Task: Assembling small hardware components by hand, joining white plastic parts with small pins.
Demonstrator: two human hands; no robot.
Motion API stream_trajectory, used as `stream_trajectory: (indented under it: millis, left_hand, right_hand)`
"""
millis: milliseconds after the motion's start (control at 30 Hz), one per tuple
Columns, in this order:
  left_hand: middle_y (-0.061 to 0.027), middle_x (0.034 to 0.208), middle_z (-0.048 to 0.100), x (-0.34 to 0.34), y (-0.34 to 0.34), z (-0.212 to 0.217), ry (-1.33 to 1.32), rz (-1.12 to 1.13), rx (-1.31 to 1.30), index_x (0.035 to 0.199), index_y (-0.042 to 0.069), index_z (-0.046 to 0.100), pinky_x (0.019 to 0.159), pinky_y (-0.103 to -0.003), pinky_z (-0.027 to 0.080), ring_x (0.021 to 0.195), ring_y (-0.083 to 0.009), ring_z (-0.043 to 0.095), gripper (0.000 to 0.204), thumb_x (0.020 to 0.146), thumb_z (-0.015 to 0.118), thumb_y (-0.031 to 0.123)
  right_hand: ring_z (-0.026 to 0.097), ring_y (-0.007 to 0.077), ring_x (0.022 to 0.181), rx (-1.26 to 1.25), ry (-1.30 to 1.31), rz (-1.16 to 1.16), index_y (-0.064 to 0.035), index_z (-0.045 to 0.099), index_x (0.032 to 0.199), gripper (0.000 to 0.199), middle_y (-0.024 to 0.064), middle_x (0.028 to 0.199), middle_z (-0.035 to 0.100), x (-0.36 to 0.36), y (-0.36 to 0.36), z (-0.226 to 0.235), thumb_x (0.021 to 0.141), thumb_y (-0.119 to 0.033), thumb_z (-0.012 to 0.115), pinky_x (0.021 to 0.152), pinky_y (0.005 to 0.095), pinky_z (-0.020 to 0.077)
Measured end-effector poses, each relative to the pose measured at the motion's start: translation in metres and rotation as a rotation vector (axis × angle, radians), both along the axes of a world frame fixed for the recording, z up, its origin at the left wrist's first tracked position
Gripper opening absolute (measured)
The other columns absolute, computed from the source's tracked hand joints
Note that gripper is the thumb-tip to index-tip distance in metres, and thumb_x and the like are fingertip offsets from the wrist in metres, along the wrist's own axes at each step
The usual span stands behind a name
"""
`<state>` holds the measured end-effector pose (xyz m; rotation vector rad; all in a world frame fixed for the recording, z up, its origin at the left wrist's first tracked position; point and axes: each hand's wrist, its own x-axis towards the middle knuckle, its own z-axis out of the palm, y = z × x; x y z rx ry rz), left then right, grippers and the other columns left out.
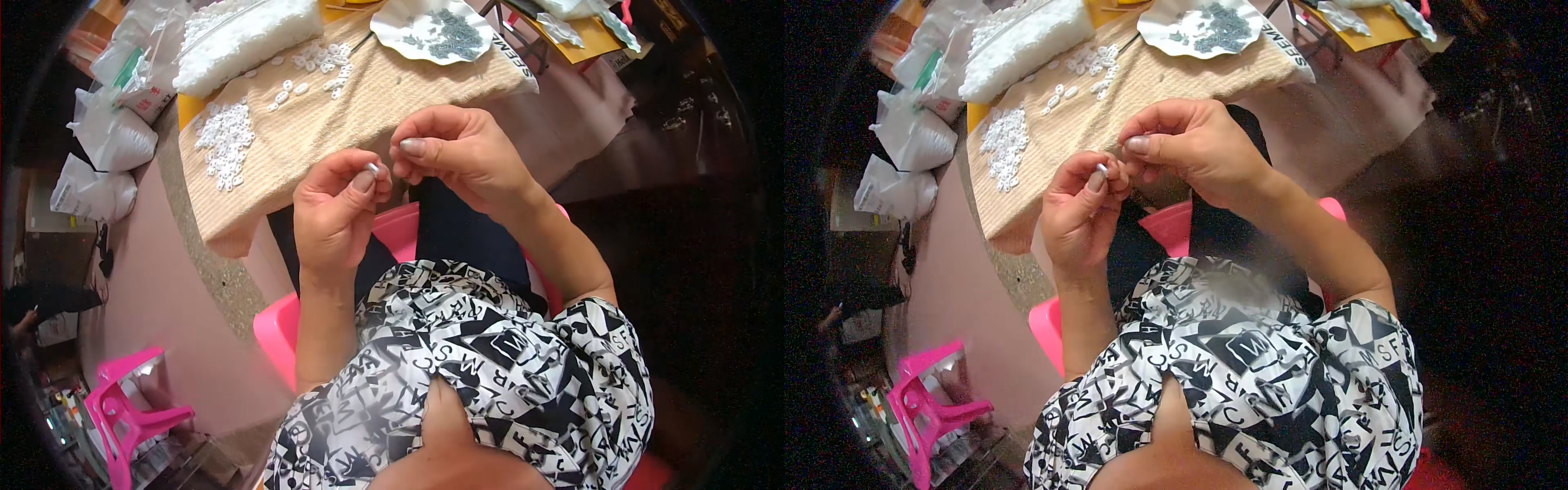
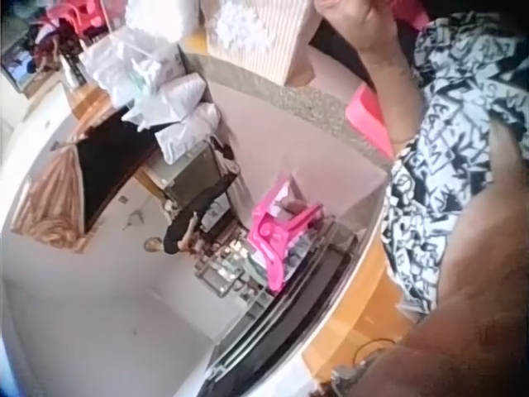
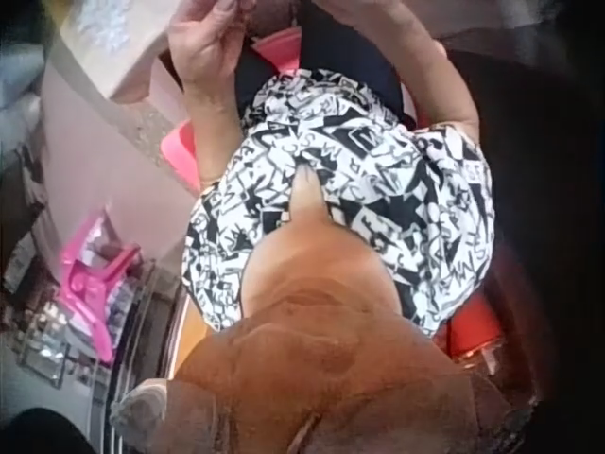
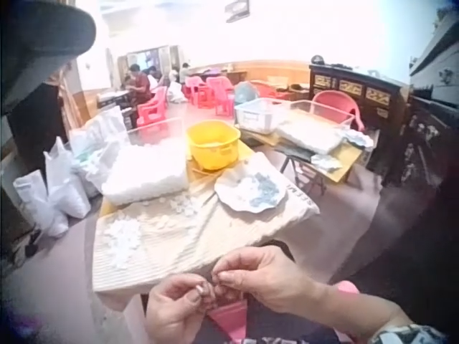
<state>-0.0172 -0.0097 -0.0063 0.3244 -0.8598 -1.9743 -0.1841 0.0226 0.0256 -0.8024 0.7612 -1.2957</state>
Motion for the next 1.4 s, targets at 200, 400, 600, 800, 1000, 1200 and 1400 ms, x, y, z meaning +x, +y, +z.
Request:
stream_trajectory:
  millis: [200,400,600,800,1000,1200,1400]
  left_hand:
    - [-0.0082,0.082,0.058,-0.005,0.002,-0.012,-0.016,0.046,0.102,0.094,0.000,0.055,0.060,-0.023,0.043,0.071,-0.0149,0.055,0.013,0.081,0.055,0.002]
    - [-0.0096,0.083,0.059,-0.009,0.008,-0.005,0.084,-0.074,0.171,0.090,0.000,0.054,0.060,-0.024,0.048,0.072,-0.0162,0.058,0.009,0.081,0.055,0.001]
    - [-0.0131,0.079,0.060,-0.012,0.012,0.003,-0.081,0.075,0.101,0.088,-0.004,0.053,0.055,-0.024,0.051,0.066,-0.0181,0.061,0.010,0.079,0.057,0.000]
    - [-0.0131,0.076,0.061,-0.014,0.015,0.004,-0.142,0.137,0.027,0.087,-0.006,0.054,0.054,-0.024,0.052,0.062,-0.0171,0.061,0.011,0.078,0.058,0.000]
    - [-0.0130,0.079,0.060,-0.013,0.017,0.004,-0.212,0.139,-0.016,0.091,-0.004,0.054,0.053,-0.025,0.050,0.064,-0.0186,0.060,0.014,0.079,0.057,0.002]
    - [-0.0131,0.078,0.060,-0.014,0.018,0.005,-0.217,0.161,-0.002,0.090,-0.005,0.054,0.052,-0.025,0.050,0.063,-0.0190,0.060,0.013,0.079,0.058,0.002]
    - [-0.0118,0.074,0.060,-0.015,0.018,0.006,-0.188,0.178,0.003,0.086,-0.007,0.055,0.053,-0.024,0.053,0.060,-0.0157,0.061,0.011,0.078,0.058,0.000]
  right_hand:
    - [0.056,0.0087,0.063,-0.003,0.061,-0.085,0.0036,0.060,0.090,0.013,0.0065,0.074,0.061,0.005,0.008,-0.002,0.080,-0.005,0.057,0.056,0.0190,0.0472]
    - [0.054,0.0097,0.064,-0.025,0.105,-0.115,0.0031,0.058,0.088,0.013,0.0051,0.074,0.059,0.006,0.011,-0.007,0.081,-0.008,0.058,0.060,0.0206,0.0452]
    - [0.057,0.0110,0.055,-0.034,0.029,-0.135,0.0033,0.056,0.086,0.012,0.0072,0.072,0.060,0.011,0.012,-0.009,0.083,-0.008,0.055,0.051,0.0217,0.0497]
    - [0.057,0.0101,0.055,-0.048,0.031,-0.118,0.0036,0.056,0.086,0.014,0.0063,0.069,0.058,0.013,0.011,-0.010,0.083,-0.010,0.054,0.051,0.0211,0.0492]
    - [0.054,0.0099,0.065,0.016,0.069,-0.102,0.0038,0.058,0.085,0.015,0.0053,0.075,0.059,0.011,0.012,-0.008,0.081,-0.011,0.058,0.060,0.0213,0.0450]
    - [0.054,0.0101,0.066,0.018,0.075,-0.112,0.0037,0.058,0.085,0.015,0.0054,0.075,0.059,0.012,0.012,-0.008,0.081,-0.010,0.058,0.060,0.0212,0.0449]
    - [0.056,0.0091,0.055,-0.017,0.086,-0.134,0.0033,0.057,0.083,0.013,0.0053,0.067,0.058,0.014,0.012,-0.010,0.083,-0.010,0.055,0.049,0.0211,0.0490]
